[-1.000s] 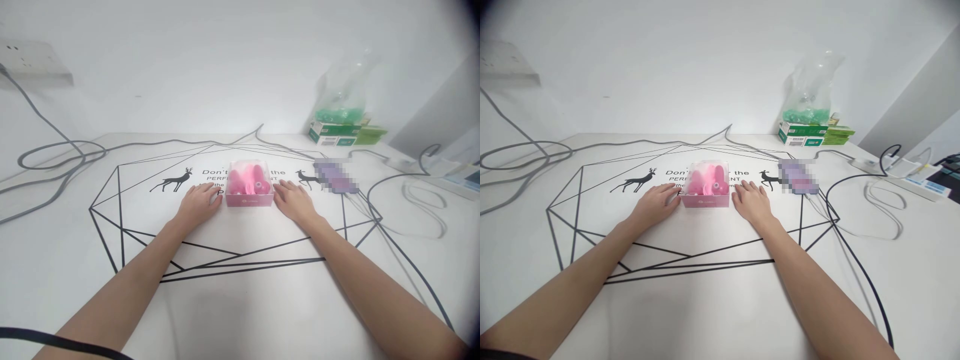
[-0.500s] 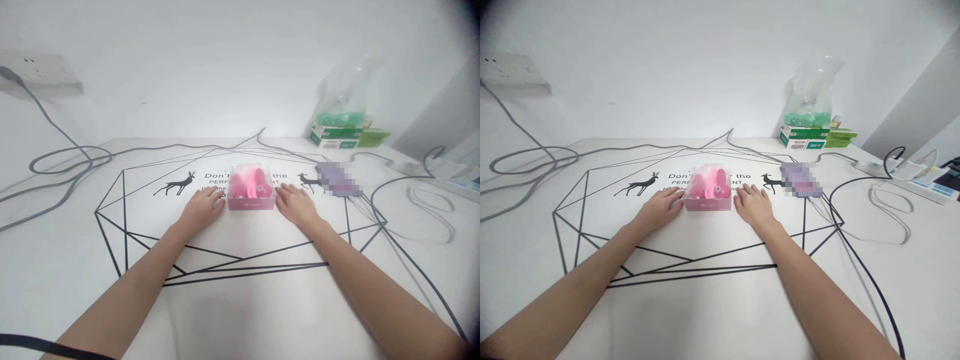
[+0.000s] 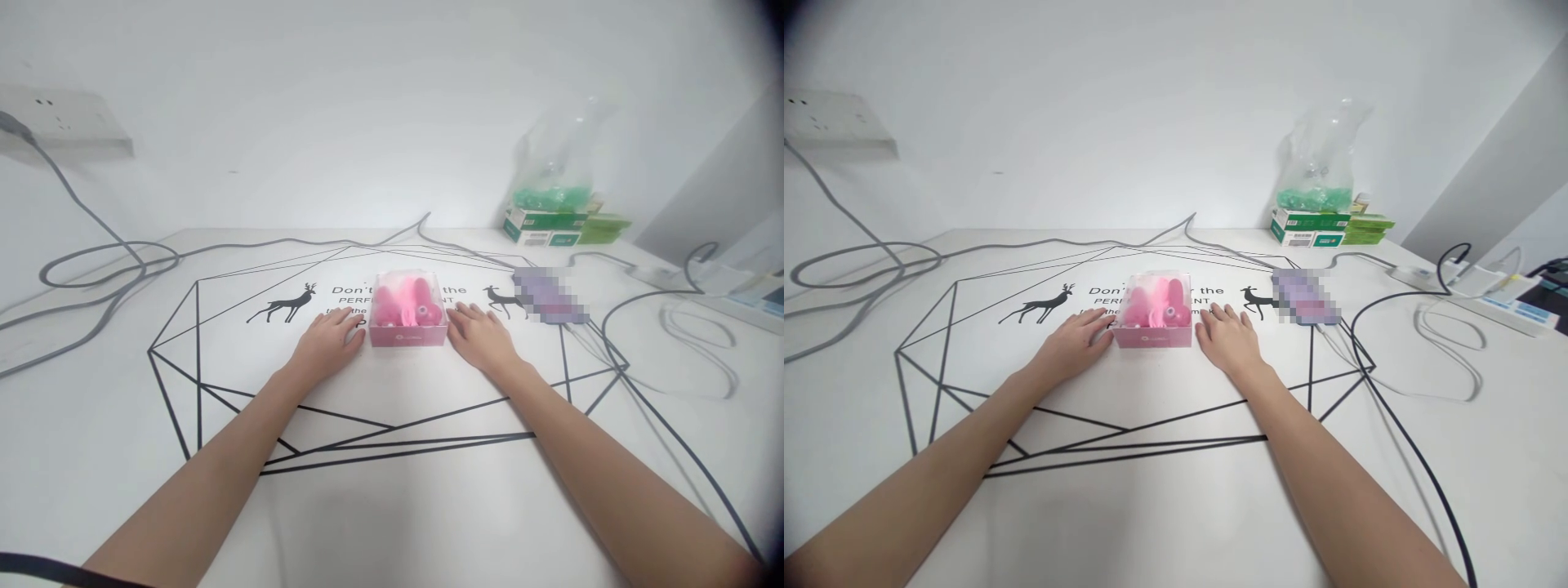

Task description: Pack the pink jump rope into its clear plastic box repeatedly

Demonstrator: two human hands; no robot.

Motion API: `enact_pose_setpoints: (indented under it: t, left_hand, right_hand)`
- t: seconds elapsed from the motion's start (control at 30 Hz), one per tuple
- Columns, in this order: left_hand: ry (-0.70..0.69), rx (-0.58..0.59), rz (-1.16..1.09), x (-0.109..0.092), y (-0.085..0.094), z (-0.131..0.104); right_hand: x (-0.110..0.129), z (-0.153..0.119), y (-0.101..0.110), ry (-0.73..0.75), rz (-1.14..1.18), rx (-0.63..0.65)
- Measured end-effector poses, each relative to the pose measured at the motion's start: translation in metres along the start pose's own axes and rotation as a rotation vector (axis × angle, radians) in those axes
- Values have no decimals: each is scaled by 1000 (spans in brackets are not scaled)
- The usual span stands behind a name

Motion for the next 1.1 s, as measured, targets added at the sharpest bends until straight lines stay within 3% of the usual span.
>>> enact_pose_setpoints:
  t: [0.23, 0.37, 0.57, 0.67, 0.77, 0.9, 1.0, 1.1]
  left_hand:
    - [-9, -7, -7, 0, 1, 0]
    - [-28, -79, -39, -1, 6, -1]
    - [5, -299, -192, -9, 46, 1]
    - [-118, -317, -170, -31, 71, 6]
    - [-235, -189, -102, -57, 80, 13]
    - [-294, 47, -27, -74, 65, 19]
    - [-366, 79, -41, -76, 53, 18]
    - [-426, 54, -72, -73, 45, 19]
  right_hand:
    - [1, -1, 1, 12, 1, -27]
    - [2, -2, 5, 8, -6, -80]
    - [9, 9, 37, -11, 16, -259]
    - [17, 25, 55, 49, 23, -335]
    - [23, 44, 59, 143, 58, -314]
    - [25, 62, 45, 211, 128, -166]
    - [26, 68, 34, 289, 172, -52]
    - [26, 72, 32, 353, 177, -17]
Point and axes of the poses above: each hand's wrist, its own z-axis towards the middle knuckle, its own y-axis out of the back of the hand, x = y × z, the point moved 5 cm from there along z, towards the middle knuckle, and after that the axes turned 15 degrees about y, right-handed, at the moved point
